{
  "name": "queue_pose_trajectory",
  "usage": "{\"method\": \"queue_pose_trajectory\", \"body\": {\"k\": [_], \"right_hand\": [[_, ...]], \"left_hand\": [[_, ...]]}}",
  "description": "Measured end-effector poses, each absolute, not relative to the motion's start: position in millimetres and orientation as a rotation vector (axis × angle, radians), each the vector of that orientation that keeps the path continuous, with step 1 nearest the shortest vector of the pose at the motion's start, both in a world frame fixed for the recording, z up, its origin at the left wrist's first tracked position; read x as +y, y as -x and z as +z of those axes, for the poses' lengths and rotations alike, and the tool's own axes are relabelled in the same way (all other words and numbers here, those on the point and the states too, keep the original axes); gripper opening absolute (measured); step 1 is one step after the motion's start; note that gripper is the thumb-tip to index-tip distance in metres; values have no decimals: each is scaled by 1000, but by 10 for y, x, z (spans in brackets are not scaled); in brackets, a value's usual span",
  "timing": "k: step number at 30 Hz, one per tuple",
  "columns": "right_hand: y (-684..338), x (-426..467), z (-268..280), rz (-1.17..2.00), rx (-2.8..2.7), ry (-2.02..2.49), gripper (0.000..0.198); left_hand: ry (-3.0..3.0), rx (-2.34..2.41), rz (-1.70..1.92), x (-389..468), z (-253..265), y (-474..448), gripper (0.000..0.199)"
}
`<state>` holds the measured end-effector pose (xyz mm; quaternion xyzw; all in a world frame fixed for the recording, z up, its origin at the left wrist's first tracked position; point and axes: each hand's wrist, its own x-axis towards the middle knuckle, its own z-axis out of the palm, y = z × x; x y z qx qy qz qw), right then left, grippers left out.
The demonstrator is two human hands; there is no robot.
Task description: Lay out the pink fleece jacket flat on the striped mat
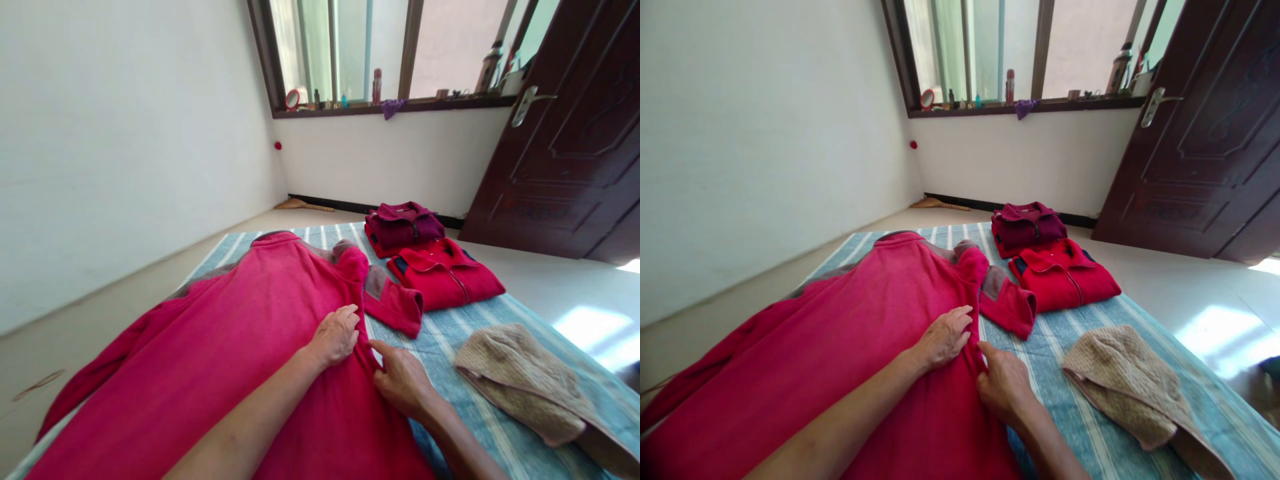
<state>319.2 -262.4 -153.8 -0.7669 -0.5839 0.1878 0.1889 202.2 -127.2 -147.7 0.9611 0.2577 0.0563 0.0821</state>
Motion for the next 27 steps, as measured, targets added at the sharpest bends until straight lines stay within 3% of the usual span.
{"method": "queue_pose_trajectory", "body": {"k": [13, 21, 27], "right_hand": [[-3147, -2574, -1467, 335, -1752, 2205, 41], [-3054, -2137, -1880, 75, -1624, 1562, 53], [-3135, -2168, -2213, -17, -1678, 1565, 50]], "left_hand": [[-2754, 837, 150, -1342, -1507, -2003, 41], [-2623, 786, 464, -1339, -1691, -1936, 48], [-2709, 939, 541, -1280, -1668, -1705, 35]]}}
